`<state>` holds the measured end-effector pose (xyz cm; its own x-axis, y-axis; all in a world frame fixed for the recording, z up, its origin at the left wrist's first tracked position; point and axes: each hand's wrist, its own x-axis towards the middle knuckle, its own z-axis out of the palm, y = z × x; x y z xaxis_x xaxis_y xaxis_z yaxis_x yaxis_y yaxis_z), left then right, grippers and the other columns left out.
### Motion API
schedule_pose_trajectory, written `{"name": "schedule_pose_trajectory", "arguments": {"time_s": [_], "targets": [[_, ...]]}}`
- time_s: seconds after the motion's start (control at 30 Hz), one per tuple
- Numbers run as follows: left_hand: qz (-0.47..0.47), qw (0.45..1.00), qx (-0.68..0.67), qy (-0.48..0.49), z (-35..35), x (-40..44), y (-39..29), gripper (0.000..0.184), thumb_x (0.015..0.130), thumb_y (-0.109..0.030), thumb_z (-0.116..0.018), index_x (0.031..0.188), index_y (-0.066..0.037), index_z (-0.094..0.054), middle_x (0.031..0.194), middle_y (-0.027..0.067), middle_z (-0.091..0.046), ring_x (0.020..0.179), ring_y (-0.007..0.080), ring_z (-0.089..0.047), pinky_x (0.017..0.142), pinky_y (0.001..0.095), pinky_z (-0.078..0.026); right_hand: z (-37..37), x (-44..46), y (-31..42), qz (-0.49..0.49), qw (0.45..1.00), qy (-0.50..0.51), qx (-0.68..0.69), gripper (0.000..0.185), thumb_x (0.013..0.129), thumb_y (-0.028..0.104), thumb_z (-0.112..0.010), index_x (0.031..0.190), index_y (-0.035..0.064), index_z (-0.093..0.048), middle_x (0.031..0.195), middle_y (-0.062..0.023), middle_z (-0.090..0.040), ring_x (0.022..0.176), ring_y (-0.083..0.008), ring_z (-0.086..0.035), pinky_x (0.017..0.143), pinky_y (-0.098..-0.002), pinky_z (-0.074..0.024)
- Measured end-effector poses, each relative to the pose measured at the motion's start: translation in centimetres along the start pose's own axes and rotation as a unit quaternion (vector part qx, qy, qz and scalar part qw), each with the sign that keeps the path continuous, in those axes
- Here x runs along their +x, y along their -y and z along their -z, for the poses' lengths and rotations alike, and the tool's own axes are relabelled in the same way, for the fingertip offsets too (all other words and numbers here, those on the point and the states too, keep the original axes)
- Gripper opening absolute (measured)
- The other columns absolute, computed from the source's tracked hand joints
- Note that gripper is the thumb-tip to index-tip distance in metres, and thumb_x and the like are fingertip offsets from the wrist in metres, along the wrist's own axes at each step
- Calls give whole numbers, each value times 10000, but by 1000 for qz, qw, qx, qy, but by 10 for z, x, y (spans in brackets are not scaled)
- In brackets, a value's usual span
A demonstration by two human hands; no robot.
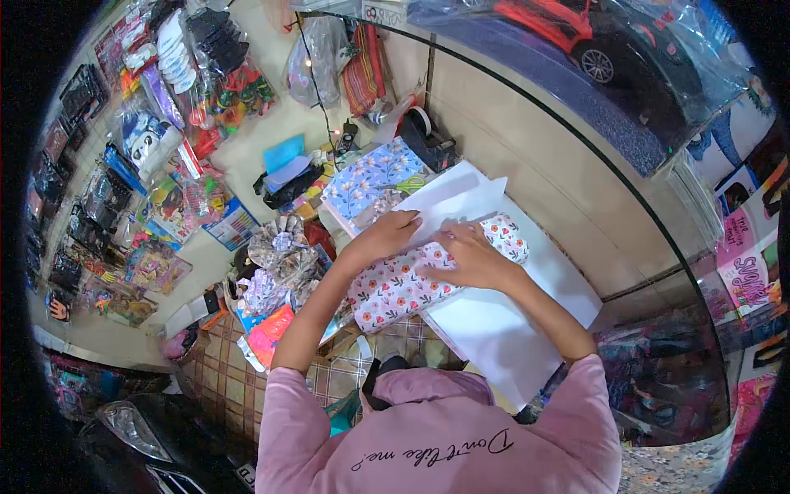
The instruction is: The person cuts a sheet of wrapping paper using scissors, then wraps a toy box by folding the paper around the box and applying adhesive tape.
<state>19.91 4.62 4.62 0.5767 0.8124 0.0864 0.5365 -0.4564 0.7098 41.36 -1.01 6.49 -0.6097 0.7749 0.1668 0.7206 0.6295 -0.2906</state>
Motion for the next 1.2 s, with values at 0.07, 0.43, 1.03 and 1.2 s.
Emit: {"name": "schedule_pose_trajectory", "arguments": {"time_s": [0.07, 0.43, 1.03, 1.2], "targets": [[-12, 1000, -6, -2, -1, 3, 7, 374, 978, -268, -430, 1076, 70, -557, 941, 265, -619, 871, 368, -599, 822, 422, -450, 16, 0, 3, 13, 995, 98, -35, 1005, 627, 653, -724, 1261, -91, -491, 1339, -301, -326, 1252, -461, -306, 1057, -497, -272], [-44, 998, -23, 45, 2, 1, -1, 395, 983, -278, -434, 1111, 77, -553, 963, 263, -617, 897, 364, -589, 835, 411, -445, 7, -16, -9, 34, 997, 68, -33, 977, 509, 248, -886, 1332, 37, -404, 1223, -151, -452, 1173, -329, -446, 972, -459, -322], [-64, 967, 219, -115, -69, -39, -18, 570, 842, -43, -557, 1382, -28, -378, 1438, 192, -379, 1303, 410, -381, 1088, 519, -296, -43, -49, 20, -95, 967, -203, -123, 495, 685, 355, -756, 1113, 145, -626, 1022, -21, -512, 982, -203, -502, 857, -435, -296], [-85, 970, 194, -117, -69, -44, -17, 552, 869, -58, -540, 1391, -13, -369, 1443, 191, -373, 1323, 417, -345, 1103, 522, -261, -53, -53, 9, -92, 963, -228, -107, 503, 676, 410, -734, 1073, 133, -599, 1036, -22, -524, 960, -206, -503, 865, -454, -302]]}}
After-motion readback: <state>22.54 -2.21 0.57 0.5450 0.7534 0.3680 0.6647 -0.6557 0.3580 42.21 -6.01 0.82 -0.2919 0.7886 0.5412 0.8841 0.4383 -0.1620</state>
